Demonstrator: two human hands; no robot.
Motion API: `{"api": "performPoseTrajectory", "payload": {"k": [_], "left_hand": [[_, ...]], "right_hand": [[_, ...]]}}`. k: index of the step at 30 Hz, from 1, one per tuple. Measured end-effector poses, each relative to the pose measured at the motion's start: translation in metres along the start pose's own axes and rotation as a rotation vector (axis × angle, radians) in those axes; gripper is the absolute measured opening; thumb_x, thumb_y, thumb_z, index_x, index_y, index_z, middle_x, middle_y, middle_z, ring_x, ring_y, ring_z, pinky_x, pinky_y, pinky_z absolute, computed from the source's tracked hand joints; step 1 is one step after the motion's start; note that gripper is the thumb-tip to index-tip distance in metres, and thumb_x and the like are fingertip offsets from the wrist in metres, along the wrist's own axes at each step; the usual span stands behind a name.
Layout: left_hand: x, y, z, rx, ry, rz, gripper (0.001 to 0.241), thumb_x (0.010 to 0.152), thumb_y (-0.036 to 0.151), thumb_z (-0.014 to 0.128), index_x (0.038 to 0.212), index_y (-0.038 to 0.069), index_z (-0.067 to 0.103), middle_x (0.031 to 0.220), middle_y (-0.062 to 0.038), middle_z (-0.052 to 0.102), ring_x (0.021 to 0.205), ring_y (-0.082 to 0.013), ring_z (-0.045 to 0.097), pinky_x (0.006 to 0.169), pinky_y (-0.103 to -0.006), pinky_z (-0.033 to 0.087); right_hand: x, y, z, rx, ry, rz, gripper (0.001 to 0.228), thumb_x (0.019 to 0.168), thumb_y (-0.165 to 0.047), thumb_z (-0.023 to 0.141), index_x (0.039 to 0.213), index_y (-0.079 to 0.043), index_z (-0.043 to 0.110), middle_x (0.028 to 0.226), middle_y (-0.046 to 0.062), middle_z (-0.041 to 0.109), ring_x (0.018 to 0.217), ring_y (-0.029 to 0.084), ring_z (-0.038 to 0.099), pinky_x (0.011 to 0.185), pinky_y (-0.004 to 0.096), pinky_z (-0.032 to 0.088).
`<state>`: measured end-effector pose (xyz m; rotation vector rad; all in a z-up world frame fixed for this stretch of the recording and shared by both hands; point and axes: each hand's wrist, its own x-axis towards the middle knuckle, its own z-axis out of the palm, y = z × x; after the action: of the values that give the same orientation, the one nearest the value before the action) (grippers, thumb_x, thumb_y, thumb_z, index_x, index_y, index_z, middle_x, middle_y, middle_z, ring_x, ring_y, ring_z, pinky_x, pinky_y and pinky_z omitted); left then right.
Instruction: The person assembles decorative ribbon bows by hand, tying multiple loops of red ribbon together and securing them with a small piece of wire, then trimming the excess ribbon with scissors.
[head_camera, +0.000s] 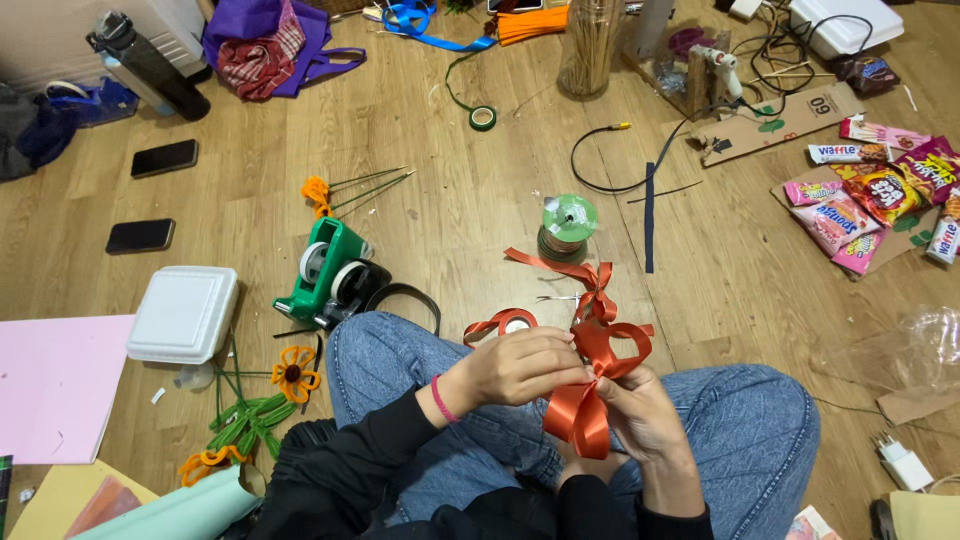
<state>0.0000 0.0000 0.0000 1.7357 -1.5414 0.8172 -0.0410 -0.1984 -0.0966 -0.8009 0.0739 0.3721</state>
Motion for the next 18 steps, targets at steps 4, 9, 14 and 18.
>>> {"api": "performPoseTrajectory", "payload": {"k": [4,9,14,18], "left_hand": [[0.003,-0.003,-0.002,0.012,-0.020,0.047,0.014,0.091,-0.001,0.048,0.098,-0.008,0.058,0.088,-0.017,0.060,0.079,-0.0261,0.060,0.083,-0.0415,0.055],[0.011,-0.004,-0.010,0.023,-0.126,0.097,0.013,0.091,-0.002,0.046,0.093,-0.009,0.056,0.086,-0.016,0.056,0.077,-0.0256,0.055,0.085,-0.0409,0.053],[0.011,-0.004,-0.010,0.013,-0.183,0.059,0.018,0.093,-0.001,0.041,0.094,-0.009,0.057,0.085,-0.016,0.054,0.077,-0.0257,0.053,0.085,-0.0416,0.052],[0.005,-0.002,-0.008,-0.006,-0.145,-0.054,0.022,0.095,0.002,0.034,0.100,-0.006,0.054,0.090,-0.016,0.054,0.081,-0.0302,0.056,0.086,-0.0425,0.051]], "right_hand": [[0.000,-0.001,0.000,-0.015,0.013,0.024,0.021,0.071,0.002,0.066,0.091,0.006,0.064,0.091,0.019,0.066,0.083,0.024,0.062,0.077,0.032,0.049],[0.001,0.002,-0.001,0.004,-0.045,0.018,0.026,0.071,0.000,0.067,0.095,0.007,0.062,0.095,0.019,0.065,0.086,0.024,0.061,0.082,0.033,0.047],[0.001,0.003,0.001,-0.015,0.002,0.000,0.022,0.070,0.001,0.068,0.092,0.004,0.064,0.092,0.018,0.067,0.081,0.023,0.063,0.075,0.031,0.050],[0.002,0.005,0.012,0.046,-0.014,-0.107,0.028,0.072,-0.001,0.067,0.100,0.002,0.060,0.097,0.015,0.065,0.088,0.023,0.061,0.081,0.034,0.047]]}}
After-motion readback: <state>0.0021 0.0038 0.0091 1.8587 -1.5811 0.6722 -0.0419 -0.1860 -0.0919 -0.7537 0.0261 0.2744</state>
